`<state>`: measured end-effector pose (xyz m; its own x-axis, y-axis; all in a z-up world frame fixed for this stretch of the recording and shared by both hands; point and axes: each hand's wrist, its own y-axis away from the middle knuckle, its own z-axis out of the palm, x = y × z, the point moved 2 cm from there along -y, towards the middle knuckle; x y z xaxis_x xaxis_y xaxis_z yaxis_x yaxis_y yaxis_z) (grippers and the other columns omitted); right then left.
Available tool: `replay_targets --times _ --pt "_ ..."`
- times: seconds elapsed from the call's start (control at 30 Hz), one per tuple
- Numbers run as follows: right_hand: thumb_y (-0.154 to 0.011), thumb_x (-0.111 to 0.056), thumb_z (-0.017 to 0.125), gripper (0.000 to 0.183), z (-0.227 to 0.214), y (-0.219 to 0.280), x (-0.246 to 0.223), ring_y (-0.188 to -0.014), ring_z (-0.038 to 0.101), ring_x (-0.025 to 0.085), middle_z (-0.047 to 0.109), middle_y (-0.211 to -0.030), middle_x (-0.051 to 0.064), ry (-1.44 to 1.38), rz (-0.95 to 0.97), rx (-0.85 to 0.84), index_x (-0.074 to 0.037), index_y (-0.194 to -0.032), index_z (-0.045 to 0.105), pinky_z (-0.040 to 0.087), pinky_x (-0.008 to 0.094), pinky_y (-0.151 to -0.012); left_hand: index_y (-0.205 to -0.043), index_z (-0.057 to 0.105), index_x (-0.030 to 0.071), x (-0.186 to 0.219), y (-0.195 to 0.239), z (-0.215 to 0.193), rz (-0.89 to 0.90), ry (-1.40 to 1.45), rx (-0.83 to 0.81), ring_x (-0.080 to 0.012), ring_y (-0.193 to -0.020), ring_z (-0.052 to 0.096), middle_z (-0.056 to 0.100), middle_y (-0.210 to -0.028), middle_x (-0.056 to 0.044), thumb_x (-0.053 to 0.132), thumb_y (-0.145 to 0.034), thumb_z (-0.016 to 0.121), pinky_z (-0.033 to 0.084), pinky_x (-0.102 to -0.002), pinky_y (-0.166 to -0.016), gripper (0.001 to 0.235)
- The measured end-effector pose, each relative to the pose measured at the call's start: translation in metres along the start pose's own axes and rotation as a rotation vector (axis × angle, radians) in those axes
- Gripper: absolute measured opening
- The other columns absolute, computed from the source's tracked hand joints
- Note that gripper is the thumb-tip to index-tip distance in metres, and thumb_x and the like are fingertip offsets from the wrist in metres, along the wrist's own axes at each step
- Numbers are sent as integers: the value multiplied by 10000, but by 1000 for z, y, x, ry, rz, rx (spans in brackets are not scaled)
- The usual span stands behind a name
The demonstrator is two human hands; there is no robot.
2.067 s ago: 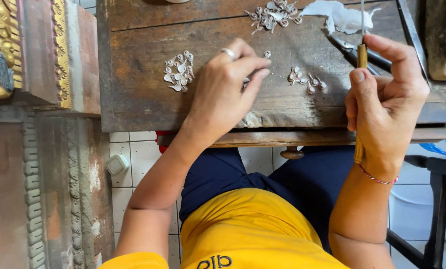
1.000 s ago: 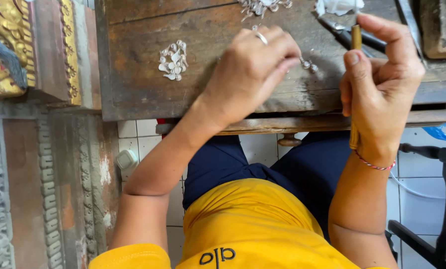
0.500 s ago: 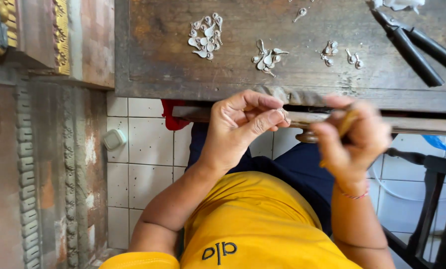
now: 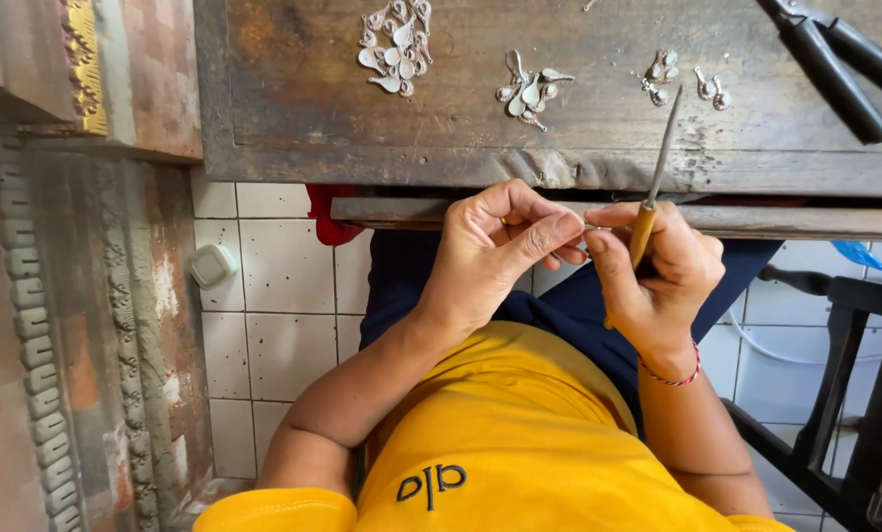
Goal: The person uses a small hammer and a metal file to shape small silver-colored metal pieces on a wooden workbench. They repeatedly pick up pieces, tap them with the hammer, and file them, then place them back on the table.
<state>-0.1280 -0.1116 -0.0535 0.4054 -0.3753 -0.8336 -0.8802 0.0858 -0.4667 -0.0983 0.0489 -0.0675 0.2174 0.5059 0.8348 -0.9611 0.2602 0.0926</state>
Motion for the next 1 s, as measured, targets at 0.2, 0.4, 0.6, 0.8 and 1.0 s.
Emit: replay_targets --times 0.2,0.4,0.6,0.8,1.0 --pt "-991 2 665 95 6 -4 -4 -380 520 86 517 -458 29 -175 107 -16 87 -948 668 443 196 -490 -960 703 -66 11 2 3 50 -120 -28 -192 -762 774 746 -814 -170 82 -934 767 626 -234 -649 164" --pt "-997 -4 677 104 7 -3 -3 -399 550 90 525 -469 47 -190 167 -49 96 -968 667 424 180 -481 -963 724 -33 41 9 10 283 -451 -18 -242 -806 782 728 -867 -154 7 -918 756 638 -285 -682 69" --pt "-1007 -13 695 103 6 1 -2 -408 566 103 536 -474 56 -159 167 -50 85 -980 682 420 177 -482 -1009 731 -10 37 15 13 346 -546 24 -198 -793 760 701 -875 -111 -1 -914 757 643 -267 -674 99" --pt "-1088 -181 623 499 -2 9 -25 -483 345 51 534 -645 26 102 241 -109 42 -1489 429 248 205 -503 -972 673 49 46 9 16 578 -875 142 -155 -729 656 686 -895 -85 -5 -960 714 601 -263 -659 69" --pt "-1115 -106 565 330 -14 42 -10 -528 299 109 490 -611 -9 274 150 -234 25 -1417 540 334 245 -592 -1019 646 13 25 2 14 748 -1150 159 -241 -776 676 679 -923 -114 -69 -958 704 580 -349 -716 117"
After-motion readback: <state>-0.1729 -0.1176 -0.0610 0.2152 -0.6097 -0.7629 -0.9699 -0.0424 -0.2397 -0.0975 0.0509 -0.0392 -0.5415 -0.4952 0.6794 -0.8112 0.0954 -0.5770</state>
